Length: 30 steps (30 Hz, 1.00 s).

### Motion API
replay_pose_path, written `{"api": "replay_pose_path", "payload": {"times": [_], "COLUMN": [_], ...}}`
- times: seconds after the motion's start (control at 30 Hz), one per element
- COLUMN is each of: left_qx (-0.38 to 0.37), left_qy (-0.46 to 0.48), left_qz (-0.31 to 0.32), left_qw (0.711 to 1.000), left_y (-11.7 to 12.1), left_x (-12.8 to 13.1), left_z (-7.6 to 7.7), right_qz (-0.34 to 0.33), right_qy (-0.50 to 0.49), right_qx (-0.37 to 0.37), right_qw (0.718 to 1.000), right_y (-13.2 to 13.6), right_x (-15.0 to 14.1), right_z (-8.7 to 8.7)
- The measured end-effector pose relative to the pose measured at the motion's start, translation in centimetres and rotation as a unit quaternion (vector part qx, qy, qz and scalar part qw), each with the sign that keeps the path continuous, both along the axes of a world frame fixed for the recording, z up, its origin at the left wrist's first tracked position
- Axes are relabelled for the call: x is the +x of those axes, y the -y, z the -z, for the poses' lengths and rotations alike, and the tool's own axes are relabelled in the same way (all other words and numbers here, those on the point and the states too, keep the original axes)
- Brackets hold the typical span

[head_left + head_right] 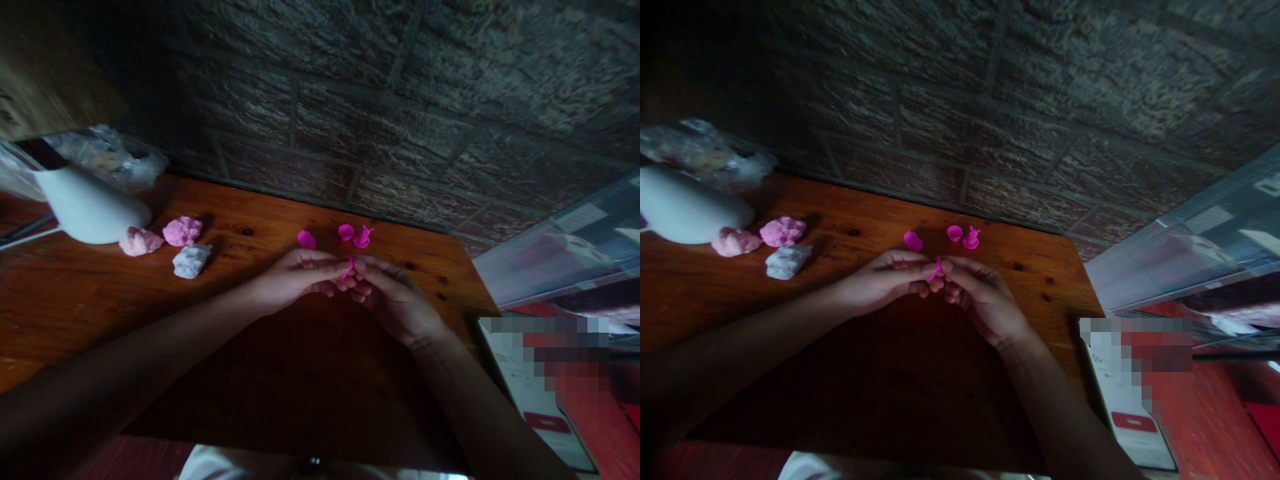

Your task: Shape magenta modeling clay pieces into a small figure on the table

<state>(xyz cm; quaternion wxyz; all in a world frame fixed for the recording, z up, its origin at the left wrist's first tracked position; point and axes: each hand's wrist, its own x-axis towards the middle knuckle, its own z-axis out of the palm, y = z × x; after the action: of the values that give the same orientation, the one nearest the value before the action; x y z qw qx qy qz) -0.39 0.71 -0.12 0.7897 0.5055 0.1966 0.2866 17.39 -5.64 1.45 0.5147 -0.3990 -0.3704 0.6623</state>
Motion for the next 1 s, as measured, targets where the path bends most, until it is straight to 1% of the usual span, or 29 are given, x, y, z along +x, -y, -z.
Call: {"api": "replay_pose_path", "payload": {"times": [0.23,0.37,0.5,0.63,0.83,1.0], "left_qx": [0.011,0.021,0.061,0.114,0.219,0.263], "left_qy": [0.004,0.012,0.006,0.006,0.019,0.008], "left_qz": [-0.011,-0.005,-0.009,-0.043,-0.114,-0.134], "left_qw": [1.0,1.0,0.998,0.993,0.969,0.955], "left_y": [-0.06,-0.01,-0.04,-0.17,-0.17,-0.09], "left_x": [-0.09,0.0,0.03,0.02,0.08,-0.03], "left_z": [0.21,0.1,0.01,0.1,0.39,0.63], "right_qz": [0.026,0.034,0.042,0.04,0.059,0.061], "right_qy": [0.016,0.02,0.035,0.051,0.112,0.141], "right_qx": [0.012,0.029,0.049,0.088,0.155,0.183], "right_qw": [0.999,0.999,0.997,0.994,0.98,0.971], "right_y": [0.01,0.07,0.22,0.34,0.44,0.53], "right_x": [-0.17,-0.36,-0.43,-0.43,-0.47,-0.38], "right_z": [-0.08,-0.09,-0.14,-0.23,0.1,-0.04]}}
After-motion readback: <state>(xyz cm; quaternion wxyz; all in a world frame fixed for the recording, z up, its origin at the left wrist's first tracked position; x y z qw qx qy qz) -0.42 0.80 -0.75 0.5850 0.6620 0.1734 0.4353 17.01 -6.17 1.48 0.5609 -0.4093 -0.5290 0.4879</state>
